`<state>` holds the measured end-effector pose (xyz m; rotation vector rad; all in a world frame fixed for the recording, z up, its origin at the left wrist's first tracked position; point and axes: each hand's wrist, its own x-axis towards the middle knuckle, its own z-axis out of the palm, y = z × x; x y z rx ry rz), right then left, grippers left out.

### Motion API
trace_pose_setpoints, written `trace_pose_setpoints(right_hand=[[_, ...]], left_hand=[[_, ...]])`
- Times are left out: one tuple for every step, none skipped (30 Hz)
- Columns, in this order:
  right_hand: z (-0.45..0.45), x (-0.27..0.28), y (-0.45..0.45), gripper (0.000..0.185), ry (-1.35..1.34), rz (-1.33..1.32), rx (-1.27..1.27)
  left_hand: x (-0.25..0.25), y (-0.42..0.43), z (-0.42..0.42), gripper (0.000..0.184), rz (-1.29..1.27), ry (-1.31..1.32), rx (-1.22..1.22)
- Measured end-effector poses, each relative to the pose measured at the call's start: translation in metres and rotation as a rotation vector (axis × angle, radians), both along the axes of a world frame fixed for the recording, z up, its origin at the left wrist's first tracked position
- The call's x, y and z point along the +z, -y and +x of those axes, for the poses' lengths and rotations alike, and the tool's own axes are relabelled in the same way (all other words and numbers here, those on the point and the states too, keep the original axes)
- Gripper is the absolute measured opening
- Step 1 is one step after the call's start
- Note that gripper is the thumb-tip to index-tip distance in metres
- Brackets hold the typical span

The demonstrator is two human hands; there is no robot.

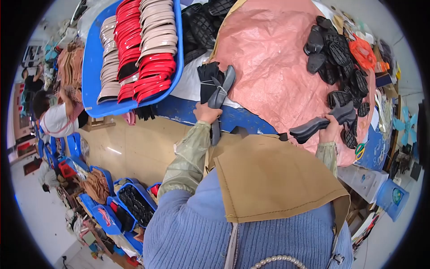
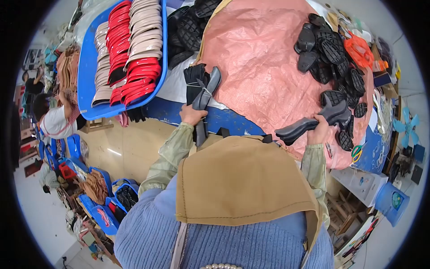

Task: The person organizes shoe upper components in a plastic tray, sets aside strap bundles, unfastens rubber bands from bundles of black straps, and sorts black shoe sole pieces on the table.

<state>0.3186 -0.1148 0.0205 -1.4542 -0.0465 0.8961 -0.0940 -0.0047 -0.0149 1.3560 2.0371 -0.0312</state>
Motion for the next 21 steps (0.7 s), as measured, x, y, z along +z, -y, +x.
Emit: trace_pose_setpoints(right_hand=[[-0.001, -0.003, -0.003, 0.015, -0.048, 0.015, -0.022], [-0.003, -0.006, -0.006, 0.014, -0.081, 0.019, -0.04], [-0.008, -0.009, -0.01, 0.013, -0.091, 0.024, -0.043], [-0.011, -0.012, -0.011, 0.013, -0.098, 0.029, -0.042], [-0.014, -0.014, -0.012, 0.014, -0.105, 0.035, -0.041], [-0.017, -0.016, -0.014, 0.014, -0.121, 0.039, -0.029], [-0.021, -0.018, -0.015, 0.015, -0.136, 0.044, -0.017], [-0.024, -0.02, -0.017, 0.015, -0.152, 0.046, 0.003], [-0.028, -0.022, -0.019, 0.015, -0.15, 0.049, 0.001], [-0.03, -0.024, -0.019, 0.016, -0.148, 0.044, -0.003], [-0.031, -0.025, -0.019, 0.016, -0.146, 0.04, -0.006], [-0.033, -0.026, -0.019, 0.017, -0.143, 0.036, -0.01], [-0.033, -0.024, -0.018, 0.017, -0.136, 0.03, -0.019], [-0.034, -0.021, -0.018, 0.017, -0.126, 0.029, -0.034], [-0.035, -0.019, -0.02, 0.017, -0.111, 0.03, -0.035], [-0.036, -0.016, -0.021, 0.017, -0.094, 0.028, -0.044], [-0.036, -0.013, -0.023, 0.017, -0.076, 0.026, -0.052], [-0.035, -0.011, -0.024, 0.017, -0.059, 0.024, -0.061], [-0.035, -0.011, -0.025, 0.017, -0.05, 0.02, -0.074], [-0.035, -0.012, -0.024, 0.017, -0.026, 0.018, -0.079], [-0.033, -0.014, -0.023, 0.017, -0.003, 0.016, -0.083]], left_hand=[[-0.008, -0.004, -0.013, 0.047, 0.005, -0.002, -0.012], [-0.025, -0.008, -0.032, 0.045, -0.044, 0.188, 0.056], [-0.033, -0.012, -0.043, 0.044, -0.096, 0.378, 0.124], [-0.031, -0.016, -0.042, 0.044, -0.092, 0.379, 0.112], [-0.029, -0.019, -0.042, 0.043, -0.08, 0.402, 0.101], [-0.027, -0.021, -0.041, 0.042, -0.068, 0.425, 0.09], [-0.024, -0.022, -0.041, 0.041, -0.056, 0.448, 0.079], [-0.022, -0.021, -0.04, 0.04, -0.045, 0.471, 0.076], [-0.019, -0.019, -0.038, 0.04, -0.043, 0.472, 0.073], [-0.015, -0.018, -0.032, 0.039, -0.04, 0.478, 0.072], [-0.01, -0.016, -0.026, 0.039, -0.036, 0.483, 0.071], [-0.006, -0.014, -0.019, 0.038, -0.033, 0.489, 0.07], [-0.006, -0.012, -0.012, 0.038, -0.034, 0.498, 0.064], [-0.007, -0.012, -0.011, 0.037, -0.034, 0.507, 0.064], [-0.008, -0.014, -0.013, 0.036, -0.033, 0.516, 0.065], [-0.01, -0.016, -0.013, 0.034, -0.01, 0.512, 0.022], [0.009, -0.017, -0.012, 0.037, 0.067, 0.473, -0.019], [0.027, -0.018, -0.014, 0.039, 0.146, 0.435, -0.06], [0.027, -0.016, -0.029, 0.041, 0.214, 0.398, -0.045], [0.026, -0.015, -0.046, 0.043, 0.283, 0.361, -0.029], [0.038, -0.016, -0.054, 0.041, 0.345, 0.329, -0.032]])
